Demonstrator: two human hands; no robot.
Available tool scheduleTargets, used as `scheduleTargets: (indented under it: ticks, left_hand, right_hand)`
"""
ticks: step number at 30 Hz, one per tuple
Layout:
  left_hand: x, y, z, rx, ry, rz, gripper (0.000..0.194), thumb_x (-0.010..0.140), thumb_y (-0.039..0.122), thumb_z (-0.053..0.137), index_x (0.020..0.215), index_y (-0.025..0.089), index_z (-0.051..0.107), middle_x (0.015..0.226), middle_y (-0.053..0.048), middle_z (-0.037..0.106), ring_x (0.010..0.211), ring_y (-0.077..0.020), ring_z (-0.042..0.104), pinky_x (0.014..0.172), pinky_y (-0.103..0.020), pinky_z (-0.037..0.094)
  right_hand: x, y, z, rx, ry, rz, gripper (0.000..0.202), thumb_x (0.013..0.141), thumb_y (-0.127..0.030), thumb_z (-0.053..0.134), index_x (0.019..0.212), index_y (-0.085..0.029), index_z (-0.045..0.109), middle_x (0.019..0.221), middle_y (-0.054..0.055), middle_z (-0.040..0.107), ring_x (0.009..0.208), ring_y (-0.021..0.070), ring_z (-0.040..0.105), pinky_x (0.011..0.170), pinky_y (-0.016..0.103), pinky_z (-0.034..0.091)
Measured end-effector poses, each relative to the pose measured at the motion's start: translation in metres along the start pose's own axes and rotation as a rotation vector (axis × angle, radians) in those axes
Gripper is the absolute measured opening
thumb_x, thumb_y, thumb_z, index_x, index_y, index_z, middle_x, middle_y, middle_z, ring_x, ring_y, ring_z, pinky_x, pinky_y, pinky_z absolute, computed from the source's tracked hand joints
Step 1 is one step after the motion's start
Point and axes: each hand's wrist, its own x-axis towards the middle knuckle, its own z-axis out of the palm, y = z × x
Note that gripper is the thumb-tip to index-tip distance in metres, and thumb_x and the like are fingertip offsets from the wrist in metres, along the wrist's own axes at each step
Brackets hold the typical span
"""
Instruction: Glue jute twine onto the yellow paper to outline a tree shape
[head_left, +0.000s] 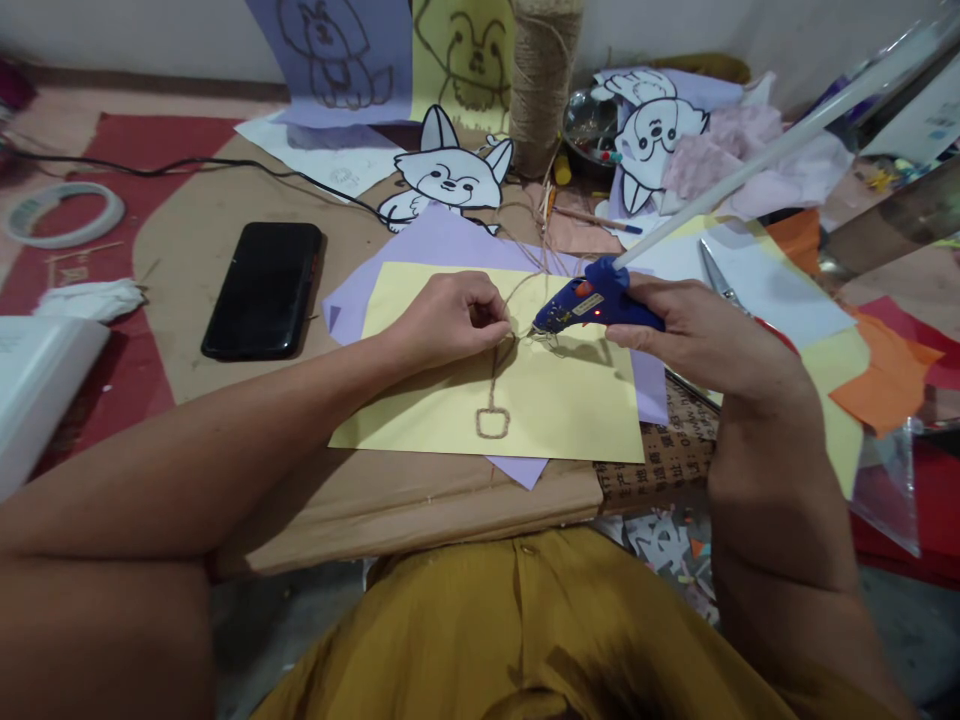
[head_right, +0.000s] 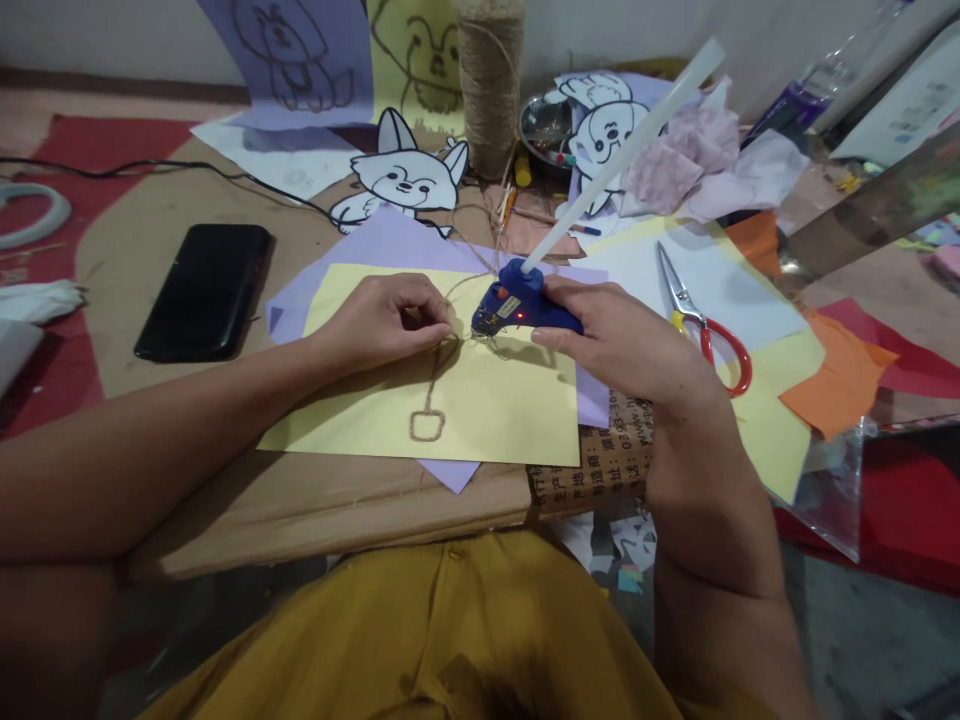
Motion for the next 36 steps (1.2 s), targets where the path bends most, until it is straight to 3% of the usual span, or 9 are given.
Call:
scheduleTargets:
  ticks: [9, 24, 36]
  left_hand:
    - [0.0008, -0.0016, 0.0008, 0.002, 0.014, 0.007, 0.011, 0.081, 0.025, 0.072, 0.076, 0.017, 0.078, 0.084, -0.006, 0.077, 0.072, -0.0169, 0.067, 0.066, -0.029, 0.049]
    - [0.0015, 0.0003, -0.0006, 0.004, -0.002, 0.008, 0.010, 0.081, 0.022, 0.071, 0.078, 0.017, 0.079, 0.082, -0.006, 0.077, 0.073, -0.0167, 0.067, 0.067, -0.028, 0.048]
    - [0.0019, 0.0008, -0.0007, 0.014, -0.003, 0.012, 0.011, 0.081, 0.026, 0.071, 0.077, 0.018, 0.079, 0.083, -0.006, 0.077, 0.074, -0.0177, 0.068, 0.068, -0.029, 0.050]
  right_hand:
    - [0.0004, -0.0015, 0.0040, -0.016, 0.011, -0.041, 0.040, 0.100, -0.048, 0.062, 0.128, -0.023, 0.076, 0.124, 0.011, 0.081, 0.114, 0.0351, 0.075, 0.101, 0.051, 0.058]
    - [0.0020, -0.0045, 0.0068, -0.008, -0.012, -0.050, 0.036, 0.100, -0.044, 0.061, 0.123, -0.021, 0.076, 0.117, 0.012, 0.080, 0.110, 0.0336, 0.073, 0.099, 0.047, 0.056]
    - [0.0022, -0.0042, 0.0059, 0.019, -0.002, -0.033, 0.038, 0.099, -0.048, 0.061, 0.122, -0.022, 0.077, 0.116, 0.012, 0.081, 0.108, 0.0339, 0.074, 0.099, 0.050, 0.057]
